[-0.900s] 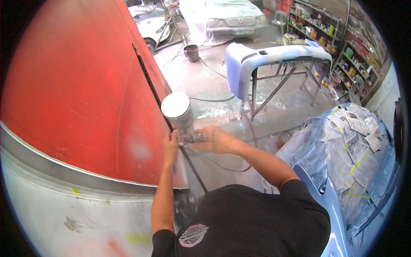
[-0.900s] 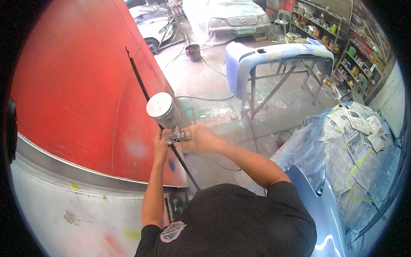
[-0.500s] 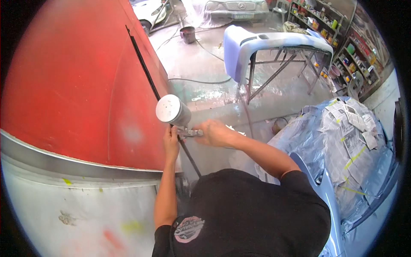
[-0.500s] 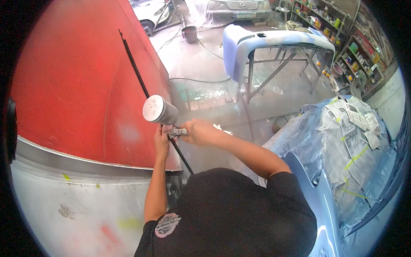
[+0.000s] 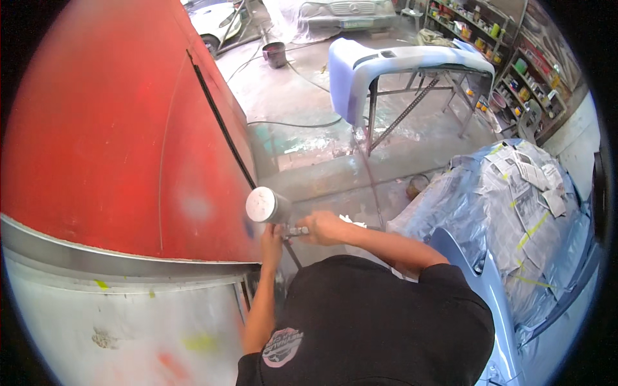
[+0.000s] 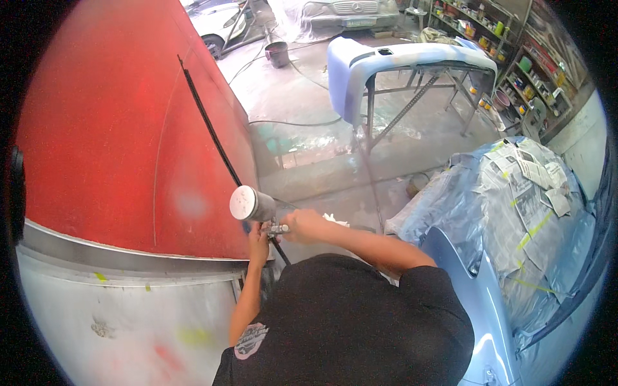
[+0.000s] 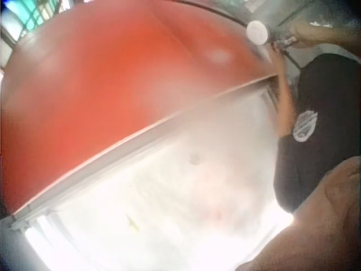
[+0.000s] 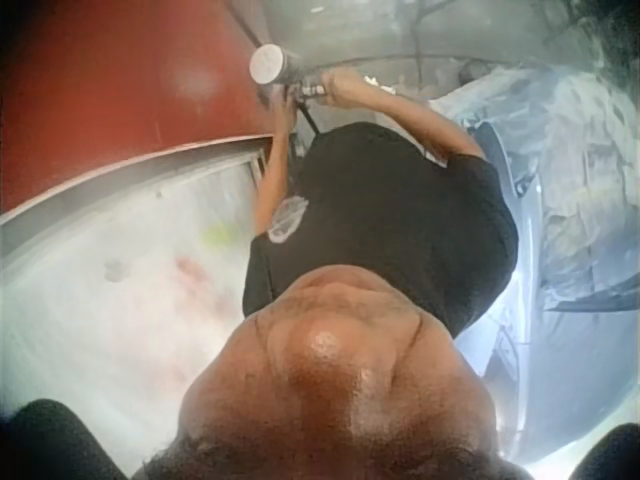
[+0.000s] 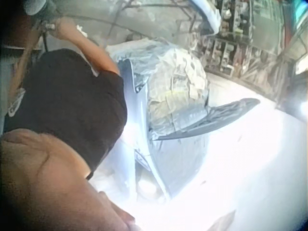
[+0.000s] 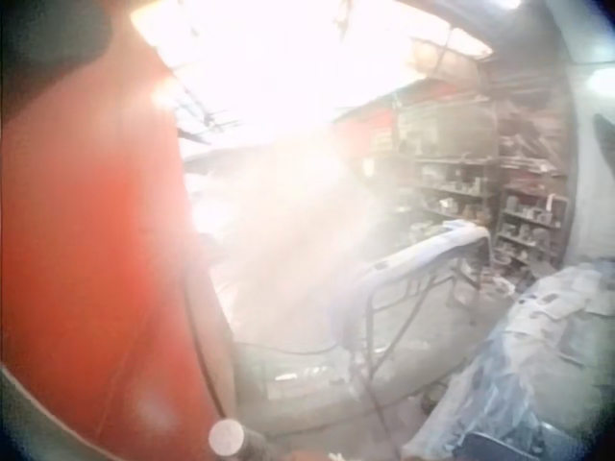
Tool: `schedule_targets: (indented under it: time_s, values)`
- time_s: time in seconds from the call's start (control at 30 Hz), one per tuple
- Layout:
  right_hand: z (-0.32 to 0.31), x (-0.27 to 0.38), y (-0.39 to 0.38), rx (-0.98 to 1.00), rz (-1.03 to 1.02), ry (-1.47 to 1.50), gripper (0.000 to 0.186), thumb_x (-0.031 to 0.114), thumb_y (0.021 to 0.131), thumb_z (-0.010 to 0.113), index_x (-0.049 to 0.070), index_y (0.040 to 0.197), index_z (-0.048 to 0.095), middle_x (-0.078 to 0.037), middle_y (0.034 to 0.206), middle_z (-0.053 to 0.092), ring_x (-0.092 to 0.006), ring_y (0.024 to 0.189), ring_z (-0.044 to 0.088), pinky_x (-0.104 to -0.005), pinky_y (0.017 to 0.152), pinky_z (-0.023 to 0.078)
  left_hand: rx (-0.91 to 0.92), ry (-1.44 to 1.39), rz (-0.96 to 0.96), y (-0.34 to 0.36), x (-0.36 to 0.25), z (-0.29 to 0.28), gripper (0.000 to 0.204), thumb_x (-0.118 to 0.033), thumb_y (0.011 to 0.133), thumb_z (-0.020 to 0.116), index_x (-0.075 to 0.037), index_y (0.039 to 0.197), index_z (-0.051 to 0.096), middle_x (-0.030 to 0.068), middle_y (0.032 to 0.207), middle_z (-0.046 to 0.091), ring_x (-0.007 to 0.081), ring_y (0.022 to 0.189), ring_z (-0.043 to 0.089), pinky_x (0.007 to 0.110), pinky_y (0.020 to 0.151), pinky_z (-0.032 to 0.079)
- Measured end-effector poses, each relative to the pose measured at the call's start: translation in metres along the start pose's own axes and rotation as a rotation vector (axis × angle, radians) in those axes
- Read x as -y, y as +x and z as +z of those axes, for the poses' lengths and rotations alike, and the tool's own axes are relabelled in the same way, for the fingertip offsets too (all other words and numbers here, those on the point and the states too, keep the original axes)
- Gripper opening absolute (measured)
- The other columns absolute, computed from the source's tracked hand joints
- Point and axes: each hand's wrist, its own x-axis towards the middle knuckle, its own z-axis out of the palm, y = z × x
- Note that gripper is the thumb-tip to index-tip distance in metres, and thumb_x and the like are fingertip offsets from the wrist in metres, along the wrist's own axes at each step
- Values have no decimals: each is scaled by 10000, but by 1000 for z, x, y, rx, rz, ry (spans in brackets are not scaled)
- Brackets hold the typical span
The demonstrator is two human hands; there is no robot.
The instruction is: The person paints a long thin trim piece using a spray gun. They hold the piece by hand and move the spray gun along its length, turning the piece over to coat both sides.
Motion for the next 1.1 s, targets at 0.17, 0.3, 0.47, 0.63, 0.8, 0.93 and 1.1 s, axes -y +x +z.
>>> schedule_targets:
  time_s: [0.17, 0.3, 0.47, 0.63, 0.8, 0.93, 1.1]
  values:
    - [18, -7, -7, 39, -2, 24, 325, 393, 863, 733, 136, 1063, 734, -210, 840, 717, -422, 821, 699, -524, 751, 557, 44, 82, -27, -9, 40, -14, 278, -163, 1060, 496, 22, 1262, 543, 103, 1022, 644, 164, 806, 645, 332, 628, 603]
    - [38, -18, -10, 87, 22, 52, 288, 266, 838, 700, 140, 1096, 710, -230, 893, 710, -439, 854, 681, -534, 758, 535, 65, -12, -80, -25, 32, -2, 243, -127, 1047, 520, 32, 1231, 523, 115, 1037, 636, 179, 822, 656, 341, 672, 617]
    - [51, -25, -18, 126, 18, 92, 311, 258, 841, 701, 146, 1131, 711, -232, 929, 716, -440, 885, 684, -531, 785, 535, 126, 50, -105, -39, 60, -12, 219, -108, 1029, 550, 46, 1178, 508, 139, 1082, 618, 207, 848, 666, 360, 720, 623]
    - [64, -31, -20, 155, 20, 70, 364, 273, 840, 703, 142, 1180, 714, -237, 955, 720, -433, 918, 687, -525, 810, 536, 96, 2, -157, -53, 56, -5, 223, -103, 1019, 560, 54, 1166, 499, 150, 1063, 608, 224, 860, 668, 365, 728, 619]
    - [72, -34, -23, 162, -14, 70, 379, 291, 842, 695, 148, 1192, 713, -239, 965, 720, -435, 924, 686, -525, 817, 538, 107, 27, -226, -59, 46, -4, 178, -56, 985, 571, 57, 1105, 502, 126, 959, 592, 223, 839, 656, 373, 737, 597]
    - [77, -38, -24, 229, 15, 46, 379, 291, 844, 687, 160, 1199, 713, -240, 963, 720, -436, 919, 687, -530, 818, 538, 131, 269, -134, -61, 114, -29, 209, -72, 929, 647, 44, 1051, 523, 110, 860, 579, 199, 750, 589, 357, 677, 513]
    - [76, -34, -29, 188, 11, 95, 376, 286, 841, 685, 156, 1192, 715, -245, 964, 718, -438, 916, 686, -526, 810, 541, 221, 507, -111, -71, 122, -29, 252, -71, 875, 694, 21, 1052, 540, 122, 835, 592, 215, 740, 573, 377, 665, 479]
